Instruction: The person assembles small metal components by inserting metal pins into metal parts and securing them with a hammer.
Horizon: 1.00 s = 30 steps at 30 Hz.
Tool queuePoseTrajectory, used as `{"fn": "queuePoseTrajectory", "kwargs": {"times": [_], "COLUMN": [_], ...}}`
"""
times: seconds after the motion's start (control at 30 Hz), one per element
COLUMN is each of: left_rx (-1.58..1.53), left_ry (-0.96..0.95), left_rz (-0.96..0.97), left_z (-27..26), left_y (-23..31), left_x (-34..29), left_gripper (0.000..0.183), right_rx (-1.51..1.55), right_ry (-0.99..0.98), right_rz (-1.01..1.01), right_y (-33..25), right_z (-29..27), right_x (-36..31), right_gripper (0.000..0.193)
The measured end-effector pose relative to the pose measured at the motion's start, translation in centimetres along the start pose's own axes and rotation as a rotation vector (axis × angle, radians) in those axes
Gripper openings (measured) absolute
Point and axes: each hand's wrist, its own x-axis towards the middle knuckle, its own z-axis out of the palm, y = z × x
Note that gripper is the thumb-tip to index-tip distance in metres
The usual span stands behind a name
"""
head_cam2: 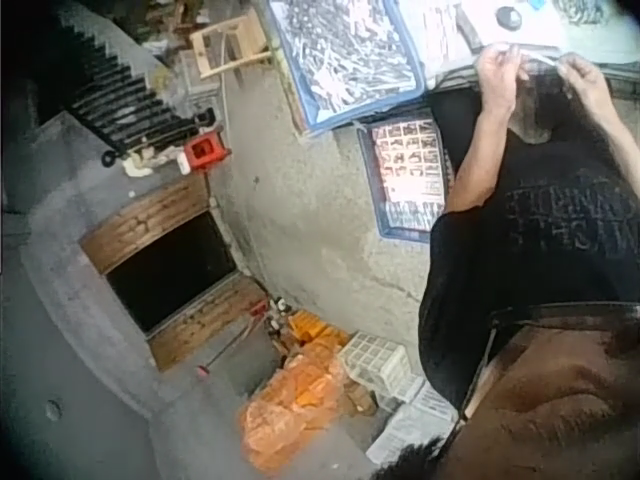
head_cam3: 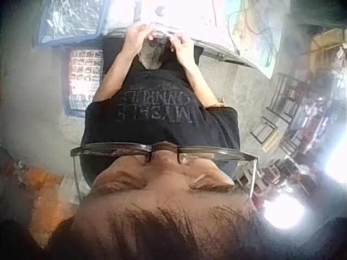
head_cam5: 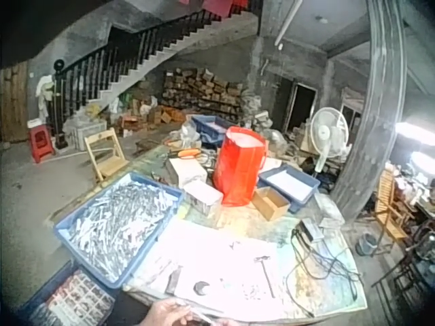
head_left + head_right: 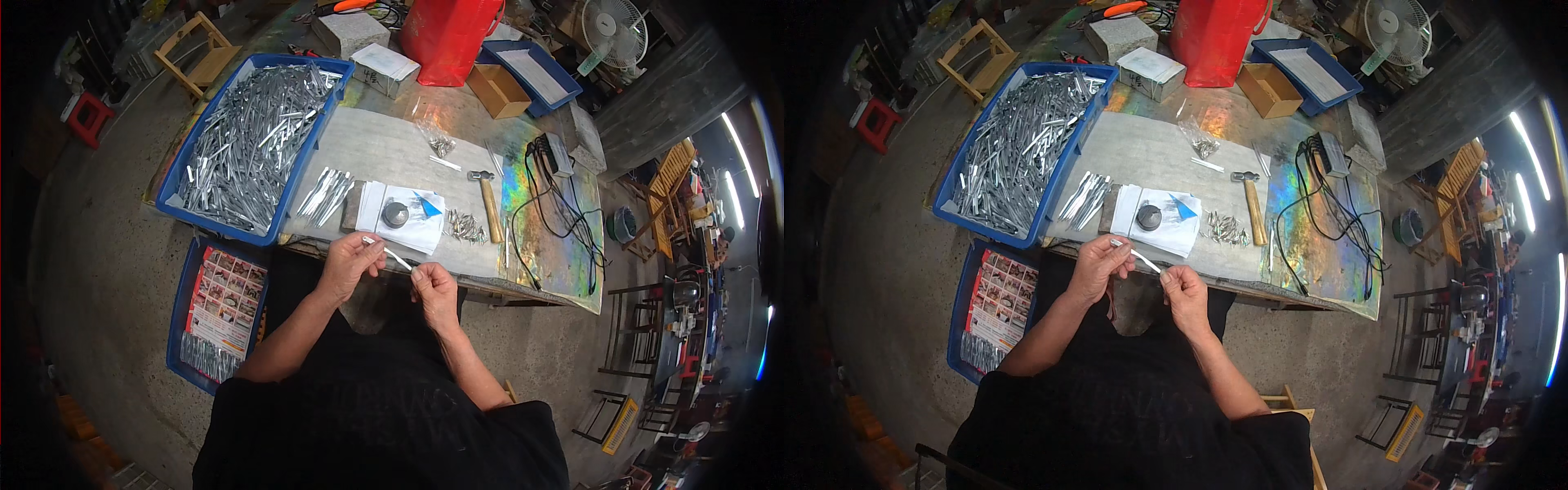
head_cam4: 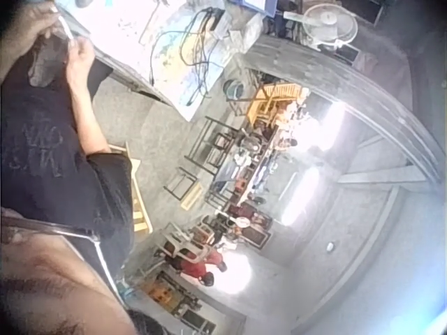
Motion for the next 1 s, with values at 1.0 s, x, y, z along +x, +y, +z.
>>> {"fn": "queuePoseTrajectory", "kwargs": {"times": [1.0], "left_rx": [1.005], "left_ry": [0.036], "left_rz": [0.396], "left_z": [-0.8], "left_y": [5.5], "left_x": [10.2], "left_gripper": [0.01], "right_rx": [-1.417], "right_ry": [0.397], "right_rz": [-0.289], "right_y": [-3.7], "right_z": [-12.8], "right_x": [12.3], "right_gripper": [0.023]}}
